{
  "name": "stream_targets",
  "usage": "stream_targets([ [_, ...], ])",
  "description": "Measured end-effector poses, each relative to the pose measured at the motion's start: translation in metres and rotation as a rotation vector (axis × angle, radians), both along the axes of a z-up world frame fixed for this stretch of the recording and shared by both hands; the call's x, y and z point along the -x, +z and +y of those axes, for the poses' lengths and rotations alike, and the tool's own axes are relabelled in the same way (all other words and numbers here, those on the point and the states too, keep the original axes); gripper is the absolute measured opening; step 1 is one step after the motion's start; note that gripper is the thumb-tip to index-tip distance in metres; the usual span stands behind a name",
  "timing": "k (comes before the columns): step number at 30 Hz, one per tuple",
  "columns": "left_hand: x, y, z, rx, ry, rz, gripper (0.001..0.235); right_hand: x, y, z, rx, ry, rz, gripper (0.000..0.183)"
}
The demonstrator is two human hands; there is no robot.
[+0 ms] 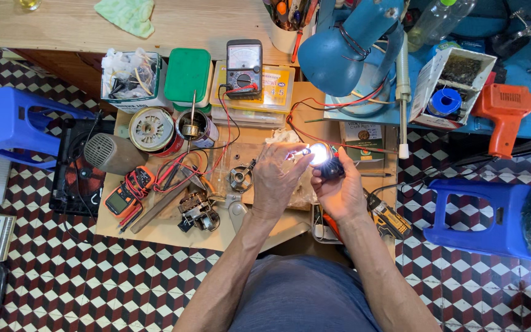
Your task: The person handles small electrical components on a cluttered workbench, using a flashlight to inspect parts and a screwdriver to manipulate them. They open a plastic bag containing small parts, examine them closely, and use tools to adjust or assemble the components.
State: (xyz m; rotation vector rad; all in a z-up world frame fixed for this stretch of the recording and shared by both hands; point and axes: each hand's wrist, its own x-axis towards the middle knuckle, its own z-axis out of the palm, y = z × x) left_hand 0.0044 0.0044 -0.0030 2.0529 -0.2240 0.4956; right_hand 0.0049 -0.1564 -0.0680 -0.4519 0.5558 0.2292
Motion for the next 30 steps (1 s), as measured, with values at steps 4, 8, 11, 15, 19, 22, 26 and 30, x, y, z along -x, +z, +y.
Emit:
stream_targets([
  [4,0.001,0.002,0.001,0.032,0.003,0.025,0.024,0.0,-0.002,0.0,0.005,-0.008,0.009,0.034],
  [8,0.001,0.002,0.002,0.021,0.029,-0.002,0.023,0.002,-0.01,-0.003,-0.028,-0.019,-0.009,0.032],
  [11,0.003,0.004,0.009,0.092,0.053,0.131,0.024,-0.001,-0.01,0.0,-0.007,-0.042,-0.034,0.026],
  [15,0.011,-0.01,0.039,0.277,0.125,0.381,0.026,-0.011,-0.008,0.011,0.237,0.024,-0.122,0.028],
  [19,0.017,-0.047,0.08,0.628,0.225,0.51,0.027,-0.042,-0.009,0.035,0.622,0.094,-0.197,0.043],
  [22,0.023,-0.076,0.113,0.9,0.34,0.676,0.031,-0.084,-0.013,0.06,0.932,0.127,-0.28,0.053],
  [26,0.026,-0.11,0.153,0.948,0.38,0.696,0.034,-0.161,-0.032,0.088,1.538,0.18,-0.36,0.067],
  [30,0.02,-0.131,0.19,0.907,0.402,0.782,0.036,-0.217,-0.059,0.106,1.882,0.13,-0.662,0.068],
])
